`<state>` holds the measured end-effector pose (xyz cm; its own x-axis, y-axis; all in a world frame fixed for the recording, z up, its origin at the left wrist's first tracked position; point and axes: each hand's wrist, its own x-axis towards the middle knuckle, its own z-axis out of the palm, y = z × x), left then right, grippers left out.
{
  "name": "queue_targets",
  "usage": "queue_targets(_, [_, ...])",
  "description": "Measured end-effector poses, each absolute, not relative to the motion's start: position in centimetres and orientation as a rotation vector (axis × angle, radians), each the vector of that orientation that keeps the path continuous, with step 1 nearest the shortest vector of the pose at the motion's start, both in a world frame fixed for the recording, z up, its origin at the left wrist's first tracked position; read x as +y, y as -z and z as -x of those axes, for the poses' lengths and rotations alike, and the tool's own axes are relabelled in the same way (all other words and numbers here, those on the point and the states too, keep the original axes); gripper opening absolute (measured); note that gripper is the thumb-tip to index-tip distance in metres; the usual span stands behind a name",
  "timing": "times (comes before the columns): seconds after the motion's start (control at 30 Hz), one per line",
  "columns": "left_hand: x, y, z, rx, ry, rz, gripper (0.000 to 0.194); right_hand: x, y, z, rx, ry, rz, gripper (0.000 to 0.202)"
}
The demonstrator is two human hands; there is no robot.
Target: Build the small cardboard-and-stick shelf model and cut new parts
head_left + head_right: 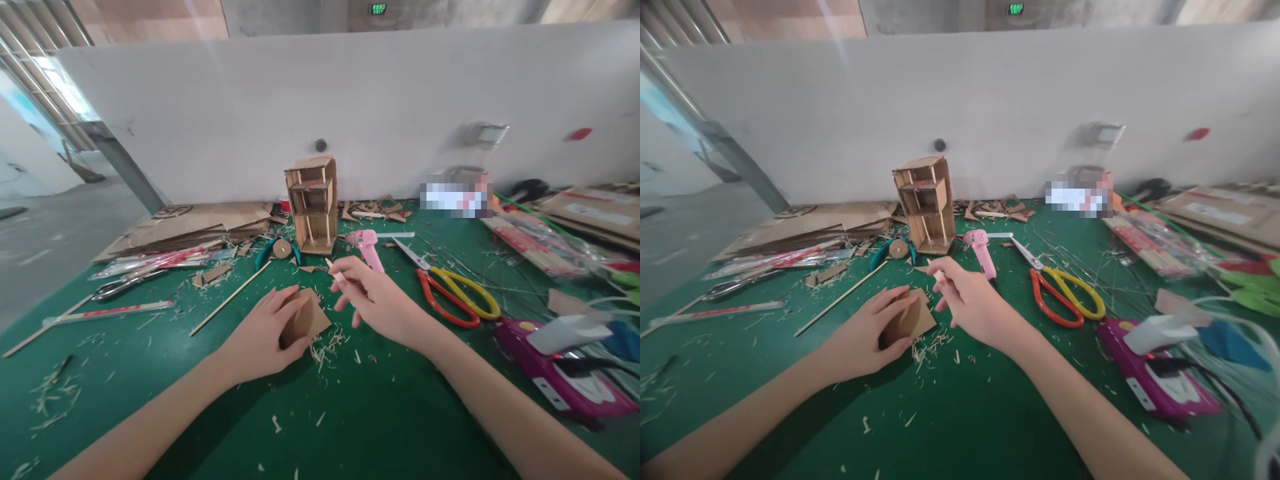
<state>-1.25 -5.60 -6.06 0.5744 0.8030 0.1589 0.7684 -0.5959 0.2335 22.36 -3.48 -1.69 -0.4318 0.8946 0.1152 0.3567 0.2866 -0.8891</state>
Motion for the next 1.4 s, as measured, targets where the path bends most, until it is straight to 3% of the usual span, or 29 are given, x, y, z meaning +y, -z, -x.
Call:
queue_targets(0.07, [-5.6,6.4,1.3,1.311,-0.406,-2.657,0.066,-3.4,1.6,-22.3,-1.725,-1.344,1.000,0.022])
queue_targets(0.23, [-5.3,6.5,1.3,1.193,-0.356,-2.684,0.072,-4.1,3.0,-21.9,-1.172,-1.771,0.733,0.028])
queue_targets(0.3, [-5.2,6.5,1.3,1.200,-0.326,-2.693,0.070,-4.5,4.6,-21.6,-1.195,-1.752,0.767,0.016])
queue_targets(0.47, [-5.3,6.5,1.4,1.301,-0.328,-2.691,0.064,-4.4,6.8,-21.0,-1.494,-1.568,0.889,0.037])
queue_targets(0.63, [-5.2,6.7,1.5,1.262,-0.371,-2.683,0.065,-3.5,5.9,-20.6,-1.679,-1.562,1.118,0.009])
queue_targets(0.9, [-5.2,7.2,1.8,1.275,-0.362,-2.679,0.065,-3.7,6.2,-20.6,-1.790,-1.447,1.202,0.023])
queue_targets(1.4, [-5.1,7.4,1.8,1.280,-0.351,-2.694,0.068,-3.9,6.7,-20.1,-1.820,-1.410,1.225,0.023])
